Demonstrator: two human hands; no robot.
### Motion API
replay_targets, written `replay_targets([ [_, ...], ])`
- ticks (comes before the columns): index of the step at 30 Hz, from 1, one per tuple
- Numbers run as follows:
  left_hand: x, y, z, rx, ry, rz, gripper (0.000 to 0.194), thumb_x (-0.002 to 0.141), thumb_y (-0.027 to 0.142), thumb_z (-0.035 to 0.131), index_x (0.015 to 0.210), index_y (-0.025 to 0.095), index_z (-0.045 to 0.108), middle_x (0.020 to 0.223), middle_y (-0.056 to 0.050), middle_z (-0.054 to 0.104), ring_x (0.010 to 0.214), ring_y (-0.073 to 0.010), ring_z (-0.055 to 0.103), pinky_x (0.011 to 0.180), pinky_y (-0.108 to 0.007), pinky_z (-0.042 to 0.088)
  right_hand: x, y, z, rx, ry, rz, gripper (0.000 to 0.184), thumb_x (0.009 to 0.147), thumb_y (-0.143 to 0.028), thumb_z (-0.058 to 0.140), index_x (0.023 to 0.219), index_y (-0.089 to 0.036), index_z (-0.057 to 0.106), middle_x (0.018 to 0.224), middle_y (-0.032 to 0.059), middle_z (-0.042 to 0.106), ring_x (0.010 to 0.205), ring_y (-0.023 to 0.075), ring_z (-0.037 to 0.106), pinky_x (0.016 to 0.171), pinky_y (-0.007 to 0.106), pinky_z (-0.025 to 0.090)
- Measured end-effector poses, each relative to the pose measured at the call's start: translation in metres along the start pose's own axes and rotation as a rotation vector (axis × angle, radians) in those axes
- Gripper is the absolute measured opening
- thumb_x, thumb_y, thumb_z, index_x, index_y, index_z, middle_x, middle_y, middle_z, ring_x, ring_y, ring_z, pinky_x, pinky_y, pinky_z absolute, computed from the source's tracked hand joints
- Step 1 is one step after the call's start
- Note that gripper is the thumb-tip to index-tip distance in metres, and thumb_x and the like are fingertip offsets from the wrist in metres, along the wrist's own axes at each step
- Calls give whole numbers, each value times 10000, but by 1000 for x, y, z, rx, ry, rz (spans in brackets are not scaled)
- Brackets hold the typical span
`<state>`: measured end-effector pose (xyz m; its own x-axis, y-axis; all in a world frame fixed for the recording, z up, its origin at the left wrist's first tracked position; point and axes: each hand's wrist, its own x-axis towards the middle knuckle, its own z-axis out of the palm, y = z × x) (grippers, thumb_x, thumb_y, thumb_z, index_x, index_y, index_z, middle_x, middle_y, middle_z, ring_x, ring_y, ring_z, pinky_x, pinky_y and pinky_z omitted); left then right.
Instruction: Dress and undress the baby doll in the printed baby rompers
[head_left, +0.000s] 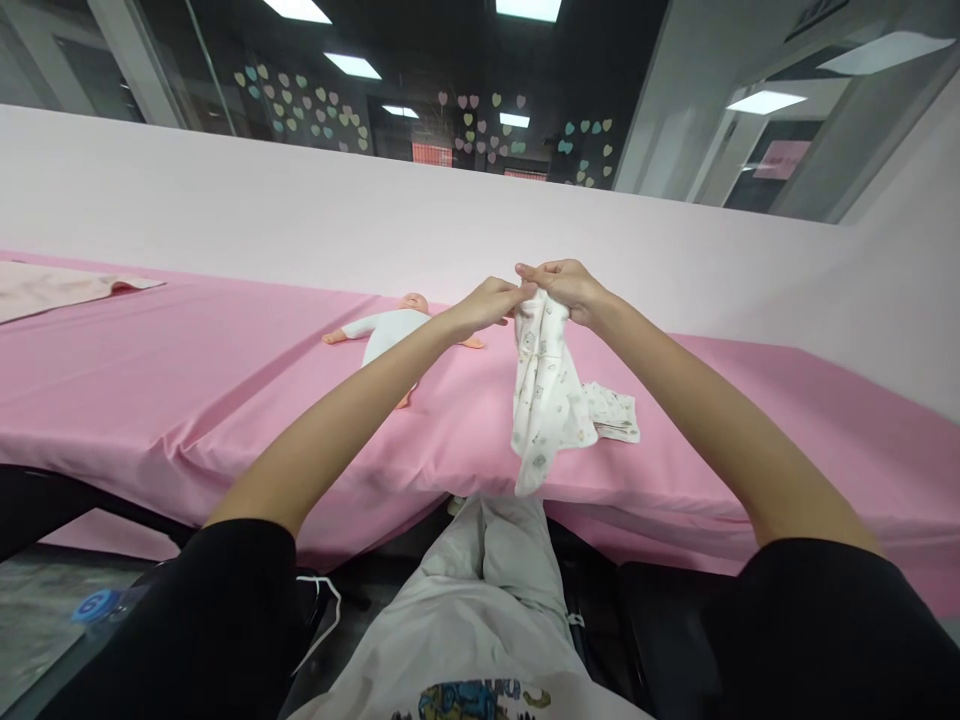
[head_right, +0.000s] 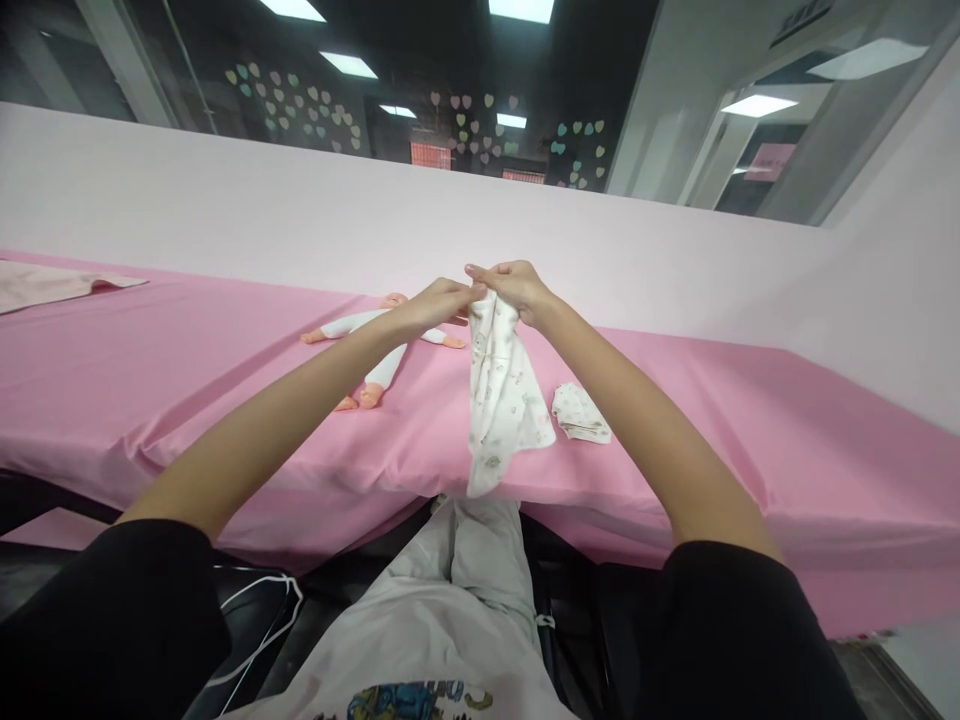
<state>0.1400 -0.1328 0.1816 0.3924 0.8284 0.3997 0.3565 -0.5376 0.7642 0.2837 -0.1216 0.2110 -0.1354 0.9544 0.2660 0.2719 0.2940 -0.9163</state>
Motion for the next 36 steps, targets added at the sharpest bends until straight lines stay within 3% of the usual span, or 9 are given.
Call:
replay_targets([
  [4,2,-9,-10,371,42,111,203,709,283,570,808,141,676,701,-45,632,702,-175,580,659,-292,427,-7,-1,-13,-60,-80,82,253,600,-288,803,648,-133,609,571,10,608,490,92,539,460,198,449],
  [9,8,-17,-33,845,136,44,254,602,109,526,770,158,710,660,-48,635,748,-213,596,705,-299,433,-10,-1,-26,-264,-139,92,207,552,-115,796,704,-141,658,608,17,628,543,121,568,509,233,484],
  [15,14,-13,-87,690,279,-52,264,621,109,614,871,96,697,757,-58,657,871,-204,551,865,-308,422,-1,-1,-57,-506,36,-25,145,556,-60,733,647,-137,650,603,23,602,602,148,565,612,294,510],
  [19,6,-4,-121,352,324,-111,281,662,130,670,936,70,667,824,-64,641,781,-142,531,868,-385,447,-3,-6,-76,-698,169,-79,138,578,-38,677,689,-117,663,586,6,571,617,143,546,666,327,503],
  [26,-1,1,-155,-20,430,-173,297,680,77,575,972,109,618,721,11,571,768,-137,575,849,-398,477,-8,-11,-96,-877,232,-94,133,580,-19,656,674,-113,661,595,2,543,687,148,540,747,326,491],
  [29,-2,-14,-143,296,431,-204,295,609,48,550,884,100,646,787,-22,609,907,-201,553,929,-411,417,-3,-11,-97,-671,230,-35,250,568,10,651,778,-124,672,617,5,567,632,133,534,664,310,501],
  [32,-10,-37,-96,375,122,-231,415,573,80,603,974,176,651,963,-22,652,985,-192,540,944,-321,400,4,-8,-84,-502,193,-66,301,584,-8,660,856,-138,662,672,22,608,652,151,565,621,310,506],
  [34,-16,-51,-50,100,-252,-217,520,636,208,644,1148,240,565,1113,-25,616,1030,-171,543,928,-290,405,6,-6,-69,-489,112,-138,270,615,-68,677,876,-138,654,719,36,633,685,168,579,625,325,507],
  [36,-18,-60,-7,-71,-416,-125,432,667,303,645,1088,224,590,1028,-33,634,986,-170,565,898,-296,419,6,-5,-56,-543,52,-186,240,619,-95,685,854,-138,657,731,43,641,685,173,578,630,328,500],
])
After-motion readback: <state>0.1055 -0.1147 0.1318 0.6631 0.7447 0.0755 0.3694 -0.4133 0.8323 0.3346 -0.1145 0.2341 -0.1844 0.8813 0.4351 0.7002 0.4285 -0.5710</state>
